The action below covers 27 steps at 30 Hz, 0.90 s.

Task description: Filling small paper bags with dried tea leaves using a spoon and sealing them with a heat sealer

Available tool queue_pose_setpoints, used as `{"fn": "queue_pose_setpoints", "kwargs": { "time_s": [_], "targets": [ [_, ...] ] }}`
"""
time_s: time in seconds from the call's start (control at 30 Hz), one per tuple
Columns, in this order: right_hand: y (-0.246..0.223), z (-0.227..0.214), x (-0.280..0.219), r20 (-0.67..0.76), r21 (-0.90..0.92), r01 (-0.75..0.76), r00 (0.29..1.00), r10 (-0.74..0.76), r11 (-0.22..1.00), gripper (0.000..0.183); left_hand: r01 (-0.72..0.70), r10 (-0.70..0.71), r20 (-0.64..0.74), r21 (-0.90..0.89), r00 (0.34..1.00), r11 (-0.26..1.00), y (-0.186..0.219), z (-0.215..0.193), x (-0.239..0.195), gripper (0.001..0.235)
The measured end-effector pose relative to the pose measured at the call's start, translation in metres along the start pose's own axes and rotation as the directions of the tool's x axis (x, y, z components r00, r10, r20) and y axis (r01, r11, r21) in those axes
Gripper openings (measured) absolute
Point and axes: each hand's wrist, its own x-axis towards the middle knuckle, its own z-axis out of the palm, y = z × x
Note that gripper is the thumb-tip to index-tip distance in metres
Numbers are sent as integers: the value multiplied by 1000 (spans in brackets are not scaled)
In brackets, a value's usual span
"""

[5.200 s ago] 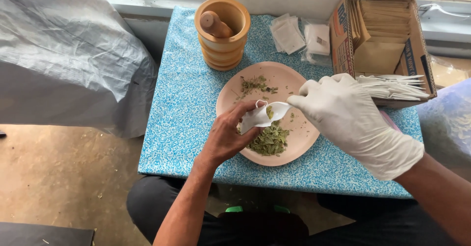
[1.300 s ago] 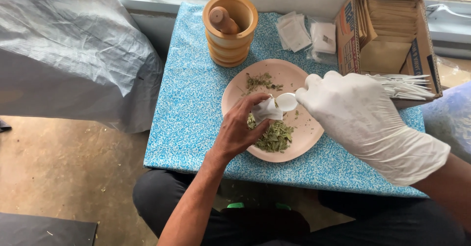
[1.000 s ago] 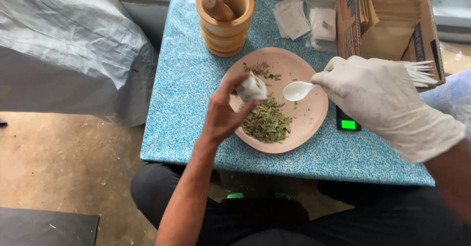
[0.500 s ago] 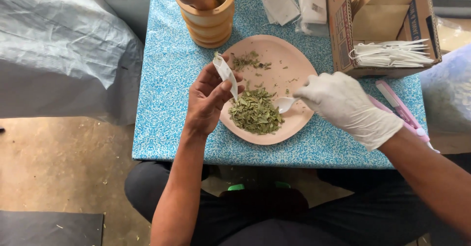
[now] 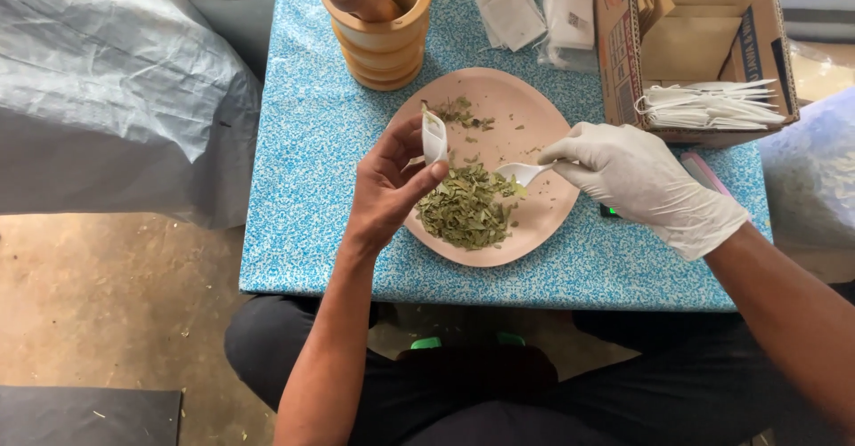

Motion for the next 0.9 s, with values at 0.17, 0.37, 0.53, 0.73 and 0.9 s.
{"fn": "queue_pose_setpoints", "kwargs": {
  "time_s": [0.17, 0.37, 0.53, 0.73, 0.9],
  "targets": [
    [-1, -5, -1, 15, -55, -1, 1000, 1, 998, 19, -10, 9, 18, 54, 1000, 999, 4, 3, -2, 73],
    [-5, -3, -3, 64, 93, -77, 995, 71, 993, 21, -24, 22, 25, 90, 999, 996, 4, 4, -3, 74],
    [-8, -10, -8, 58, 148, -117, 992, 109, 982, 21, -32, 28, 34, 118, 999, 993, 5, 4, -4, 74],
    [-2, -33, -5, -5, 95, 45, 999, -44, 994, 28, 3, -42, 123, 306, 992, 952, 23, 5, -4, 69],
    [-18, -68, -9, -65, 65, 67, 996, -63, 996, 28, -134, 64, 188, 388, 980, 912, 21, 8, -6, 61]
  ]
}}
